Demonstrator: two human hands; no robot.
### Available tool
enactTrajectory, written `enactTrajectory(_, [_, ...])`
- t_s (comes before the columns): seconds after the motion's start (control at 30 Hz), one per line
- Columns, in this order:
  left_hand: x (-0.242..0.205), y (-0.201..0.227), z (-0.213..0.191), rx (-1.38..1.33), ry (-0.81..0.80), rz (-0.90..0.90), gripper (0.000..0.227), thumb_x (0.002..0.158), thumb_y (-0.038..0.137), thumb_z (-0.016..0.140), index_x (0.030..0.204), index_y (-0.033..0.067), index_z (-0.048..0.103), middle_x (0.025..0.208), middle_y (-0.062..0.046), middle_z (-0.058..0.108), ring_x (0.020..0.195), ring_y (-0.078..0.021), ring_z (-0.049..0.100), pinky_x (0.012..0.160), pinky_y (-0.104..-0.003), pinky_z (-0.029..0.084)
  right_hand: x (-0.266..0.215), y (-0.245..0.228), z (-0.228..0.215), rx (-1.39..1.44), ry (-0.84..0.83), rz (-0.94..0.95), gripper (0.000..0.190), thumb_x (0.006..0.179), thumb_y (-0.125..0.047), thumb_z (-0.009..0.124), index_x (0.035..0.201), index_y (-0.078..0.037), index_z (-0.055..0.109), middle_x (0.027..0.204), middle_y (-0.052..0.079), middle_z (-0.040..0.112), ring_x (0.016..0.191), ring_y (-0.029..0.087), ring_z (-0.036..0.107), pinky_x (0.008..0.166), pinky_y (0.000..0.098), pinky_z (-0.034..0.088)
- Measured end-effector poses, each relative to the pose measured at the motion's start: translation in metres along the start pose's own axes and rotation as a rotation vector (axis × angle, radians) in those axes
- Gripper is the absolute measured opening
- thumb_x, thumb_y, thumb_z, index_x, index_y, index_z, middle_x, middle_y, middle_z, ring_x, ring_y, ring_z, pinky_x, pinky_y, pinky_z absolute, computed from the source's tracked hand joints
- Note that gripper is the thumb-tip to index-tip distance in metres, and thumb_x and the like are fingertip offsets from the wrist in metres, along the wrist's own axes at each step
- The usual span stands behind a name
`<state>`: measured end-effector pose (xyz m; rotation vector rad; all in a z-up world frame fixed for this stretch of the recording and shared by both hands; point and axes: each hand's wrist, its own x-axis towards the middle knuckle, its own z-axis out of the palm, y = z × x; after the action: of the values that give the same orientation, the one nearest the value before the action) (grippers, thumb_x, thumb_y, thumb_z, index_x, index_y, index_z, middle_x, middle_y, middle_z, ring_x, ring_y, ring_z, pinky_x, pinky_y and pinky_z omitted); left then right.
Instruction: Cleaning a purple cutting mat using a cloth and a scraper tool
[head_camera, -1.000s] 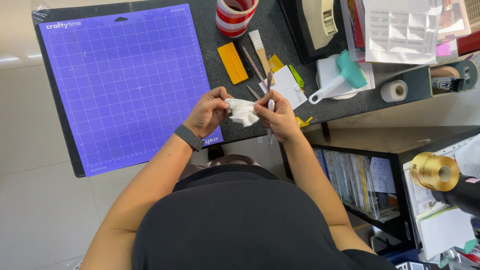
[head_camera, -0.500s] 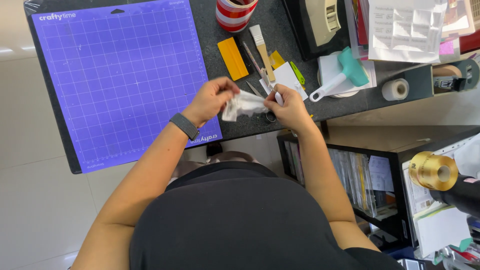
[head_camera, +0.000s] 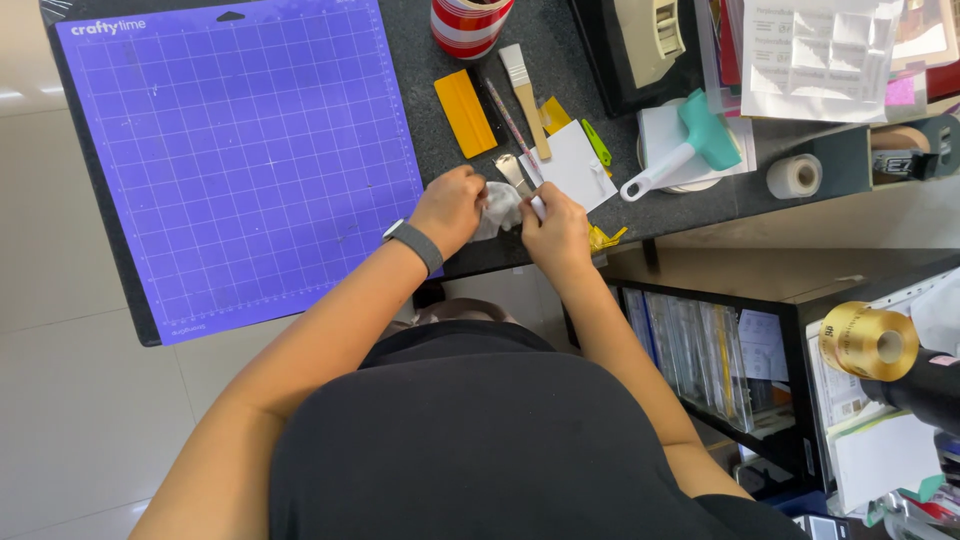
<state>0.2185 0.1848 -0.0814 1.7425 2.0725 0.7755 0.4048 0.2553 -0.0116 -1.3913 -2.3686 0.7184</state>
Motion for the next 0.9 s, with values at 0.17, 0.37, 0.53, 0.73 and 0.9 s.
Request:
enactTrajectory(0.17, [0.002, 0.002, -0.032, 0.058, -0.068, -0.001, 0.007, 0.081, 0.011, 0.069, 0.076, 0.0153, 0.068, 0.081, -0.003, 0.064, 0.084, -0.0290, 0.070, 0.073, -0.037, 0.058, 0.021, 0.018, -0.003, -0.007, -0.040, 0.006, 0.012, 0.086, -0.027, 0.078, 0.092, -0.020, 0.069, 0.079, 0.005, 0.073, 0.084, 0.033, 0.073, 0.073, 0.0420, 0.058])
enactTrajectory(0.37, [-0.010, 0.012, -0.064, 0.012, -0.059, -0.033, 0.013, 0.082, 0.000, 0.065, 0.084, 0.0097, 0.073, 0.086, -0.008, 0.060, 0.085, -0.0340, 0.067, 0.074, -0.039, 0.057, 0.018, -0.009, -0.038, -0.044, -0.130, -0.106, 0.023, 0.088, -0.029, 0.079, 0.105, -0.015, 0.074, 0.089, 0.013, 0.075, 0.090, 0.038, 0.073, 0.078, 0.0470, 0.059])
enactTrajectory(0.53, [-0.023, 0.029, -0.070, -0.098, 0.068, -0.040, 0.018, 0.087, -0.007, 0.059, 0.097, -0.0024, 0.072, 0.094, -0.013, 0.053, 0.088, -0.0390, 0.064, 0.077, -0.043, 0.057, -0.017, -0.020, -0.053, -0.076, -0.133, -0.240, 0.031, 0.092, -0.019, 0.067, 0.122, -0.011, 0.075, 0.094, 0.018, 0.073, 0.093, 0.042, 0.070, 0.078, 0.0516, 0.056])
enactTrajectory(0.73, [-0.025, 0.024, -0.053, -0.126, 0.029, -0.058, 0.039, 0.078, 0.010, 0.078, 0.114, 0.0008, 0.065, 0.103, -0.012, 0.058, 0.097, -0.0406, 0.066, 0.087, -0.046, 0.058, -0.044, -0.028, -0.018, -0.312, 0.104, -0.421, 0.037, 0.095, -0.011, 0.060, 0.127, -0.016, 0.076, 0.093, 0.006, 0.061, 0.091, 0.026, 0.063, 0.075, 0.0327, 0.054])
enactTrajectory(0.9, [-0.023, 0.023, -0.049, -0.113, -0.001, -0.086, 0.039, 0.076, 0.008, 0.083, 0.110, -0.0044, 0.067, 0.103, -0.015, 0.057, 0.093, -0.0447, 0.067, 0.084, -0.050, 0.059, -0.067, -0.034, -0.008, -0.513, 0.120, -0.512, 0.041, 0.091, -0.010, 0.056, 0.127, -0.018, 0.074, 0.093, 0.004, 0.054, 0.090, 0.023, 0.060, 0.068, 0.0292, 0.057])
